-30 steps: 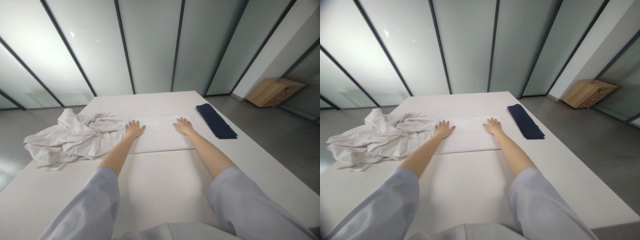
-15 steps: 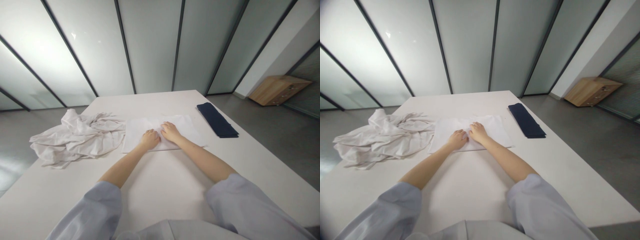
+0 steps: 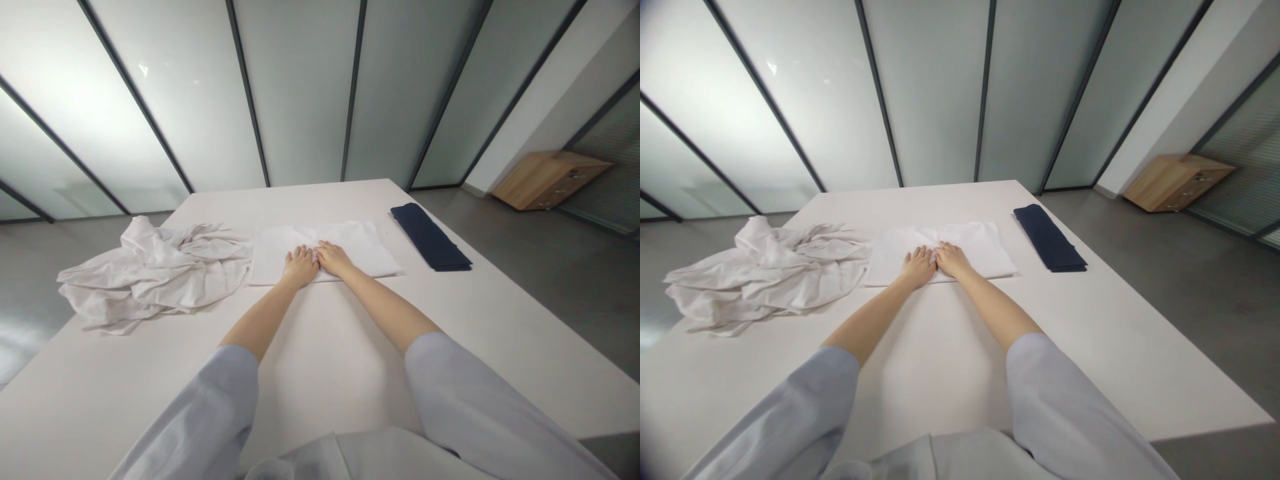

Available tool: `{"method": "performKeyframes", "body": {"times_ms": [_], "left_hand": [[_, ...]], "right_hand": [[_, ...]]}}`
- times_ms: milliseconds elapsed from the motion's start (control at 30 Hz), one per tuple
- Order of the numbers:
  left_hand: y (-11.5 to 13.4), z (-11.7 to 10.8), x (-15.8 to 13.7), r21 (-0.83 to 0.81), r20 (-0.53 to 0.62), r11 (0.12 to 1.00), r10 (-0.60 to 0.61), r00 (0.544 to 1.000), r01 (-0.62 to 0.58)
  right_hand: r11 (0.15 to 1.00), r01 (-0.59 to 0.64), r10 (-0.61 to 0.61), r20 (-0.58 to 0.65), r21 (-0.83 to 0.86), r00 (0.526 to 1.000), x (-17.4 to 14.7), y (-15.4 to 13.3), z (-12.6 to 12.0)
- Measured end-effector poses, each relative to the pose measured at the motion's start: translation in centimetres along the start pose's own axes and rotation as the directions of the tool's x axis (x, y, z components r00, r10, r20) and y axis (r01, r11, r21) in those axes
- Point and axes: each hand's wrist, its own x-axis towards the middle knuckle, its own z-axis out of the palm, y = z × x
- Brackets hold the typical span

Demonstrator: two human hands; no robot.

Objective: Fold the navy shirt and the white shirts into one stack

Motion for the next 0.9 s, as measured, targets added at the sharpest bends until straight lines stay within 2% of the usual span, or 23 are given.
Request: {"method": "performKeyframes", "body": {"times_ms": [167, 233, 467, 600, 767, 900], "left_hand": [[-0.2, -0.1, 0.2, -0.055, -0.139, 0.998, 0.009, 0.99, -0.017], [0.0, -0.1, -0.3, -0.076, -0.158, 0.997, 0.01, 0.987, -0.023], [1.1, 0.2, -0.9, -0.077, -0.106, 0.996, -0.046, 0.993, 0.038], [1.1, 0.4, -1.0, -0.062, -0.062, 0.997, -0.056, 0.996, 0.053], [0.3, 0.5, -1.6, -0.052, -0.037, 0.996, -0.068, 0.997, 0.066], [-1.4, 0.4, -2.1, -0.05, -0.011, 0.994, -0.1, 0.995, 0.1]], "right_hand": [[1.0, -0.01, 0.01, -0.028, -0.003, 1.0, 0.4, -0.1, -0.7], [0.999, -0.039, 0.038, -0.047, -0.025, 0.998, 0.1, -0.3, -0.9], [0.984, -0.168, 0.166, -0.047, -0.056, 0.985, -0.7, -1.1, -0.8], [0.986, -0.161, 0.16, -0.027, -0.051, 0.987, -1.5, -1.4, -0.4], [0.98, -0.183, 0.186, 0.022, -0.079, 0.982, -2.9, -1.0, -0.3], [0.979, -0.187, 0.193, 0.069, -0.084, 0.979, -3.8, 0.5, -0.6]]}}
